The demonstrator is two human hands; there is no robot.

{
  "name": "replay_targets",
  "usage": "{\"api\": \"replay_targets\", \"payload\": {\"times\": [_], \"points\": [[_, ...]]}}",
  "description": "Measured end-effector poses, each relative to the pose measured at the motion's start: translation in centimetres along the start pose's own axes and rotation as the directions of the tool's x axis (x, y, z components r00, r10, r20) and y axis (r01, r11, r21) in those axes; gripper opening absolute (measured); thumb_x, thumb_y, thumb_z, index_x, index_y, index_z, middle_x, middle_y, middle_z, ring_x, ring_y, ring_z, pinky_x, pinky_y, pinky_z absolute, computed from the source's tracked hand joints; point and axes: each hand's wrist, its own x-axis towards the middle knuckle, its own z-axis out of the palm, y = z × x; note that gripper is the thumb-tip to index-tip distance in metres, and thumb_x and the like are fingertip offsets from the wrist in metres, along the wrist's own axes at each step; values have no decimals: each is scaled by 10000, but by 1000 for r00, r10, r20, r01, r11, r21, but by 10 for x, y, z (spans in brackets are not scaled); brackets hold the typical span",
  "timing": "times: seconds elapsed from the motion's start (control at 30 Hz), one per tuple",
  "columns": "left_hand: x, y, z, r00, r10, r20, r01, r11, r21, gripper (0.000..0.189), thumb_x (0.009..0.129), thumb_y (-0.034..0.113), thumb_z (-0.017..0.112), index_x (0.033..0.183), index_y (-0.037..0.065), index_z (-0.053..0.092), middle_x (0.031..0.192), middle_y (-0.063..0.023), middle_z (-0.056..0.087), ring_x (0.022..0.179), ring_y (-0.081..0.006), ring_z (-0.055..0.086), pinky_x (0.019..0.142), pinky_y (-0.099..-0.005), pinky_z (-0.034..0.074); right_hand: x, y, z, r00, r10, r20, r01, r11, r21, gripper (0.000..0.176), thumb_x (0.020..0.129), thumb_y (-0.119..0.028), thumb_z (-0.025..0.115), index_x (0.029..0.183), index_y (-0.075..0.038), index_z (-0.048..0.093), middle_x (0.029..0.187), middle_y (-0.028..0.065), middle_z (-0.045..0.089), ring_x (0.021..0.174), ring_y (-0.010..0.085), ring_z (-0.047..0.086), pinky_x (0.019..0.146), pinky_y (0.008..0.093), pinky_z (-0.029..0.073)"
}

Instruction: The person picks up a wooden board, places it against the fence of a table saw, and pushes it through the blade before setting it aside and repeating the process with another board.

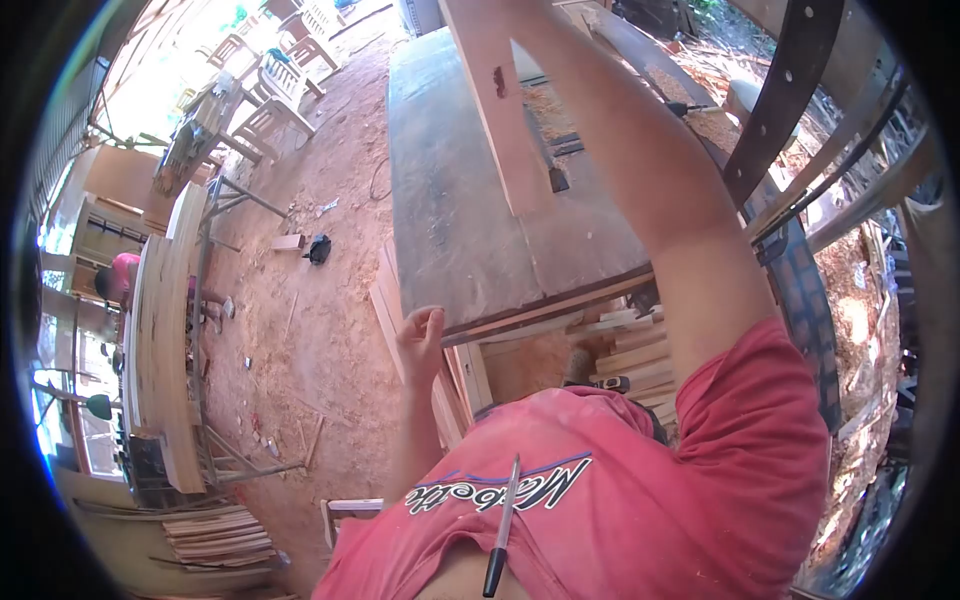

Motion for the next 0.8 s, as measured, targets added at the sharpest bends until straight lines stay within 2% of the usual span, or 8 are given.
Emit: {"api": "replay_targets", "payload": {"times": [0.13, 0.3, 0.37, 0.4, 0.43, 0.5, 0.6, 0.8], "points": [[50, 47, 30, 984, 164, 76, -177, 959, 223, 276, 923, 214, 713, 1073, -17, 693, 949, -100, 729, 914, -164, 681, 811, -303, 528, -4, 22, -8, 999, 47, -1, -47, 987, -152, 508, 616, -46, 744, 1100, 32, 611, 872, 77, 659, 794, 184, 648, 693, 317, 519], [140, 70, 88, 859, 471, 200, -510, 817, 269, 520, 869, 280, 762, 1258, -21, 596, 1183, -148, 672, 1117, -281, 643, 887, -382, 535, -1, 52, -2, 927, 286, 244, -352, 888, 295, 477, 610, -52, 749, 1059, 25, 608, 827, 56, 639, 688, 161, 618, 608, 299, 490], [178, 70, 128, 832, 520, 192, -553, 799, 234, 559, 849, 261, 784, 1276, -25, 565, 1163, -139, 666, 1113, -273, 635, 889, -382, 531, -12, 60, -4, 926, 285, 247, -348, 898, 271, 467, 620, -92, 754, 1046, 25, 603, 850, 82, 650, 752, 187, 639, 665, 322, 504], [190, 72, 146, 802, 570, 180, -597, 772, 216, 604, 829, 242, 806, 1294, -30, 533, 1144, -130, 661, 1109, -264, 627, 891, -381, 528, -19, 66, -5, 930, 244, 274, -253, 967, -2, 530, 637, -157, 790, 1097, 31, 605, 903, 110, 675, 794, 216, 651, 716, 337, 517], [197, 72, 163, 792, 582, 185, -610, 766, 204, 604, 829, 242, 806, 1294, -30, 533, 1144, -130, 661, 1109, -264, 627, 891, -381, 528, -22, 73, -5, 930, 209, 303, -126, 954, -271, 599, 654, -221, 825, 1148, 37, 606, 955, 138, 700, 836, 245, 663, 767, 351, 530], [204, 75, 196, 790, 556, 258, -524, 831, -189, 419, 816, 112, 800, 1176, -4, 621, 1139, -103, 667, 1064, -199, 634, 878, -353, 527, -41, 63, 0, 966, 207, 158, -171, 962, -213, 603, 642, -229, 811, 1150, 27, 612, 946, 161, 690, 860, 263, 667, 778, 367, 522], [223, 48, 226, 863, 445, 239, -347, 866, -361, 433, 759, 35, 810, 1141, 15, 607, 1072, -51, 667, 971, -137, 631, 817, -309, 527, -62, 76, 5, 925, 360, 119, -338, 925, -174, 616, 613, -243, 805, 1137, 18, 615, 955, 166, 686, 875, 268, 670, 775, 373, 519], [253, 49, 249, 888, 415, 196, -338, 881, -332, 422, 720, 105, 836, 1058, 25, 598, 929, -41, 661, 835, -131, 634, 730, -313, 529, -49, 103, 11, 943, 331, 34, -321, 932, -170, 615, 604, -247, 774, 1130, 14, 594, 962, 152, 669, 886, 258, 659, 796, 371, 518]]}}
